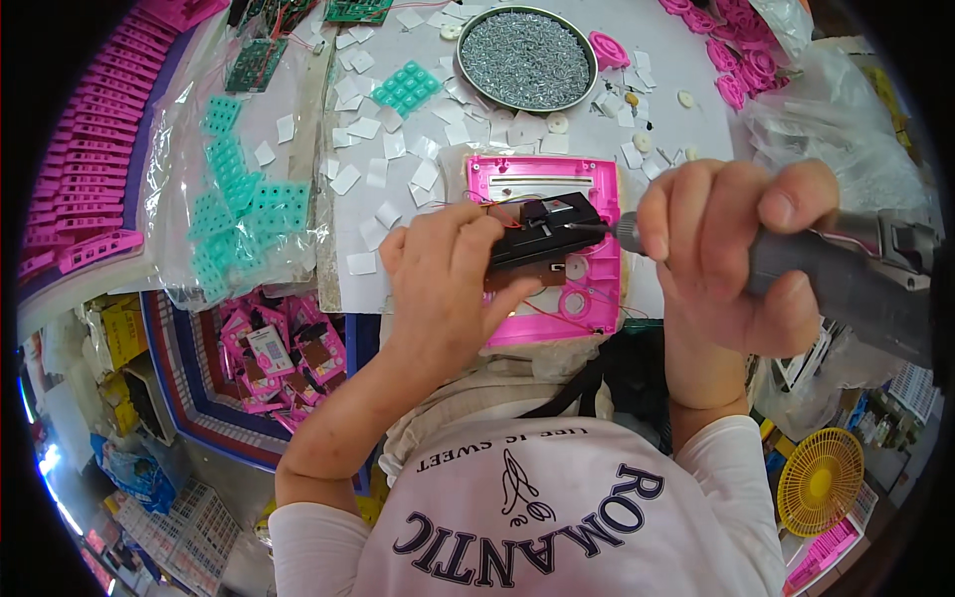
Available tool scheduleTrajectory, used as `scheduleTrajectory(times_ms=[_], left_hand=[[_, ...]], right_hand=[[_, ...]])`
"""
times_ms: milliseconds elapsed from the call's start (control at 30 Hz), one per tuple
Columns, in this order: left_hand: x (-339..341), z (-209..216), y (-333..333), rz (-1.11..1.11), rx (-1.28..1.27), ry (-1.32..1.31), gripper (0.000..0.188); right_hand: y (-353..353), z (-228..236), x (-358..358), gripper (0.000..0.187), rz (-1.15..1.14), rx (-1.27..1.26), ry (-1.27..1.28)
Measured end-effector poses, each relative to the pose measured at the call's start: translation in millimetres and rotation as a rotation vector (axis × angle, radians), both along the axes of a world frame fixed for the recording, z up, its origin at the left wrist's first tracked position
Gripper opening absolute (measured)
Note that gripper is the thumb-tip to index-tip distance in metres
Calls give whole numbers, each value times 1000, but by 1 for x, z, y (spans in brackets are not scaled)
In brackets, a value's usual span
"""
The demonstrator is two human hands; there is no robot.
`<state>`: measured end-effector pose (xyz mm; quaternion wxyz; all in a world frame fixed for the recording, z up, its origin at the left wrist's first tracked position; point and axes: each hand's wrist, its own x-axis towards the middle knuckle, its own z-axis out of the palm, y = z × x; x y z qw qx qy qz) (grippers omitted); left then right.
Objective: Assembling electronic components, circuit boards, and wiring into a pink plastic toy housing at a workbench.
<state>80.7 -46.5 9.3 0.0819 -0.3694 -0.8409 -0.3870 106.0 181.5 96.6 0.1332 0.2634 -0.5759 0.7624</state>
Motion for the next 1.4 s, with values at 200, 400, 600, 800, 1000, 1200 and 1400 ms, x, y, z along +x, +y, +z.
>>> scheduleTrajectory(times_ms=[200,400,600,800,1000,1200,1400], left_hand=[[-12,-7,-2,-105,-13,-56,51],[-15,-5,-5,-148,-27,-82,54],[-14,-11,-5,-138,9,-82,55],[-15,-12,-5,-137,-4,-105,55],[-14,-12,-6,-132,15,-103,53],[-12,-13,-6,-126,38,-90,49],[-11,-14,-7,-129,47,-58,47]], right_hand=[[-13,-13,-11,38,25,20,-4],[-30,-14,-9,37,-48,57,-93],[-35,-16,-9,37,-56,80,-105],[-37,-17,-11,37,-60,122,-65],[-40,-19,-11,36,-55,194,62],[-45,-21,-15,34,-69,327,208],[-49,-17,-15,34,-91,337,156]])
